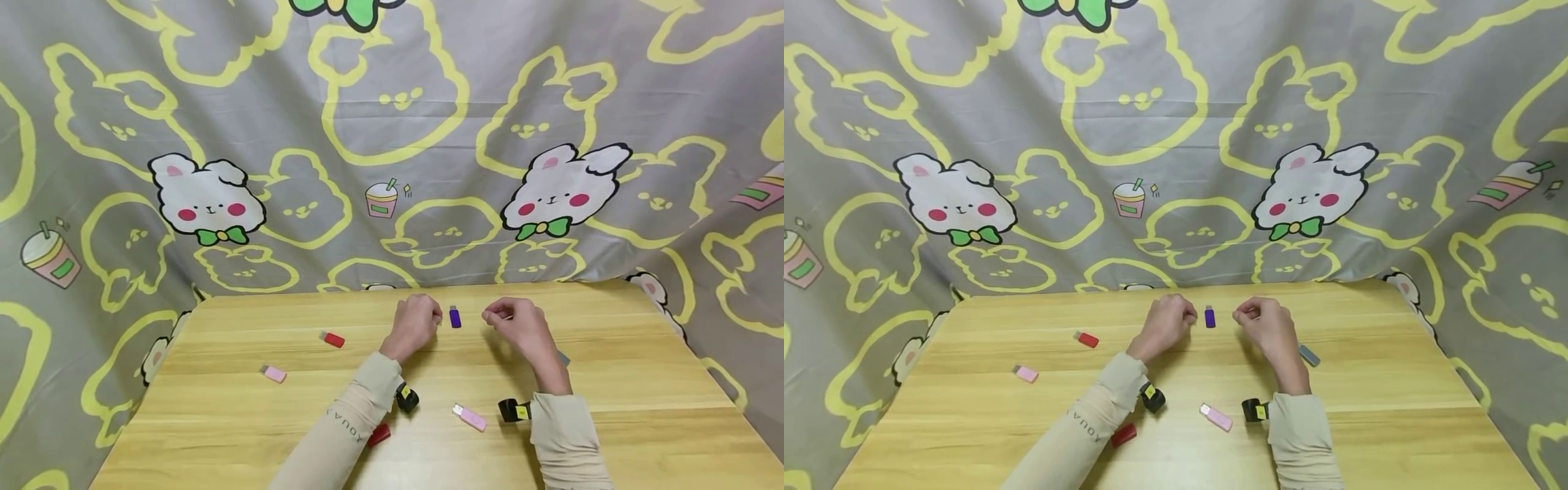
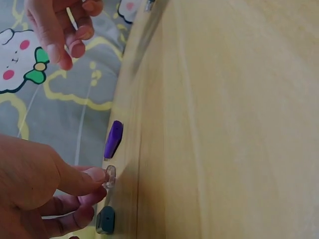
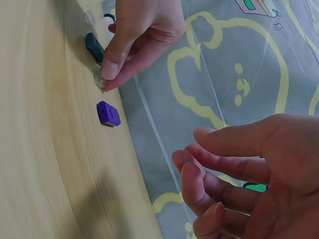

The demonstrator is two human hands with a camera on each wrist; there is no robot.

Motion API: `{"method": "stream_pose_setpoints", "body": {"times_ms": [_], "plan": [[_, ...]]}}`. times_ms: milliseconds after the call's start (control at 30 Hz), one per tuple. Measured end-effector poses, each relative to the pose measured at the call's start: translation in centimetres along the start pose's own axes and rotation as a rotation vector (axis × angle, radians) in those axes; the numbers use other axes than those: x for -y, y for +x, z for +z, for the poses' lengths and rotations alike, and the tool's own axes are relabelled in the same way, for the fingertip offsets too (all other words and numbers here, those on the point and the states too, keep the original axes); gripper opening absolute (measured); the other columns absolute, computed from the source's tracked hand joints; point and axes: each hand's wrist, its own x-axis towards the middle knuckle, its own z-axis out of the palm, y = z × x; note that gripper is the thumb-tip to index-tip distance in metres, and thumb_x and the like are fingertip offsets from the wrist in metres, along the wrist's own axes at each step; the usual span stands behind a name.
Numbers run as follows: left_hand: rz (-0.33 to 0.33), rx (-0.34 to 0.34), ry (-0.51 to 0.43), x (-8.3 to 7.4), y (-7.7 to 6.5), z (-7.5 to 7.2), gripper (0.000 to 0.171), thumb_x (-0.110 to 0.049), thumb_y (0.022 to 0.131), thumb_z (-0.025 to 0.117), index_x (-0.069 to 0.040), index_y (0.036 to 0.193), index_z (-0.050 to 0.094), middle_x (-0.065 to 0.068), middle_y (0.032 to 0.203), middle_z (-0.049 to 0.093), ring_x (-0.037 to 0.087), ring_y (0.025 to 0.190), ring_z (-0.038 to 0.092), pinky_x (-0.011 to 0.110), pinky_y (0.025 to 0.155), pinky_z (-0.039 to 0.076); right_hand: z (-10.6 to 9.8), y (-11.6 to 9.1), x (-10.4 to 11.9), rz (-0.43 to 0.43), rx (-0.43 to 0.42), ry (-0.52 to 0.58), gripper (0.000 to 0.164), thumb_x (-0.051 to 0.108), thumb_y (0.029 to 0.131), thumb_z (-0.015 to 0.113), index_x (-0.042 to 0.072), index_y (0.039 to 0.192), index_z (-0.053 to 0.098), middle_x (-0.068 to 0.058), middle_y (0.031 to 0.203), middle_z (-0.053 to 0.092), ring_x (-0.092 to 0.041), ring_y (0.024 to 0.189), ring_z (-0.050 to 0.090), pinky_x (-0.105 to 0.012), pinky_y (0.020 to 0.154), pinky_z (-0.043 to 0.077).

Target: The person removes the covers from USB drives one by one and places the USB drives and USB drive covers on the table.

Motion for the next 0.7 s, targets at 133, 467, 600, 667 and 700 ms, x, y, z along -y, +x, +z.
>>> {"method": "stream_pose_setpoints", "body": {"times_ms": [133,467,600,667,700], "plan": [[-0.026,-0.002,-0.067,0.2,-0.1,-0.3,0.011,-0.011,0.096,0.073,-0.014,0.092,0.083,-0.004,0.090,0.076,0.016,0.090,0.071,0.039,0.082,0.056,-0.1,-0.2,0.3,-0.003,0.023,-0.017,0.015,0.017,0.097,0.070,0.003,0.102,0.076,-0.007,0.090,0.074,-0.025,0.085,0.066,-0.036,0.070,0.050],[-0.100,-0.013,-0.422,1.0,-3.7,-4.9,0.016,-0.009,0.100,0.067,-0.004,0.112,0.077,0.004,0.095,0.072,0.017,0.084,0.064,0.028,0.071,0.053,-0.5,-2.5,2.6,-0.134,0.472,-0.120,0.024,0.011,0.090,0.079,0.000,0.110,0.071,-0.003,0.088,0.070,-0.018,0.081,0.065,-0.038,0.072,0.055],[-0.094,-0.044,-0.467,1.8,-6.0,-6.3,0.016,-0.009,0.100,0.068,-0.006,0.114,0.076,0.004,0.099,0.071,0.019,0.088,0.065,0.028,0.070,0.052,0.1,-3.5,3.5,-0.115,0.525,-0.129,0.024,0.009,0.087,0.082,0.003,0.107,0.071,-0.002,0.085,0.067,-0.017,0.076,0.061,-0.036,0.070,0.053],[-0.121,-0.088,-0.508,2.3,-7.0,-6.9,0.017,-0.009,0.100,0.068,-0.007,0.115,0.075,0.005,0.103,0.071,0.020,0.090,0.065,0.029,0.070,0.052,0.6,-3.8,3.8,-0.098,0.528,-0.147,0.022,0.006,0.084,0.083,0.006,0.102,0.070,-0.002,0.083,0.065,-0.017,0.074,0.059,-0.035,0.069,0.051],[-0.135,-0.121,-0.528,2.6,-7.5,-7.2,0.017,-0.009,0.100,0.068,-0.007,0.115,0.075,0.006,0.105,0.071,0.021,0.091,0.066,0.028,0.070,0.052,0.9,-4.0,4.0,-0.093,0.530,-0.159,0.022,0.005,0.083,0.084,0.007,0.099,0.069,-0.002,0.082,0.064,-0.017,0.073,0.058,-0.035,0.068,0.051]]}}
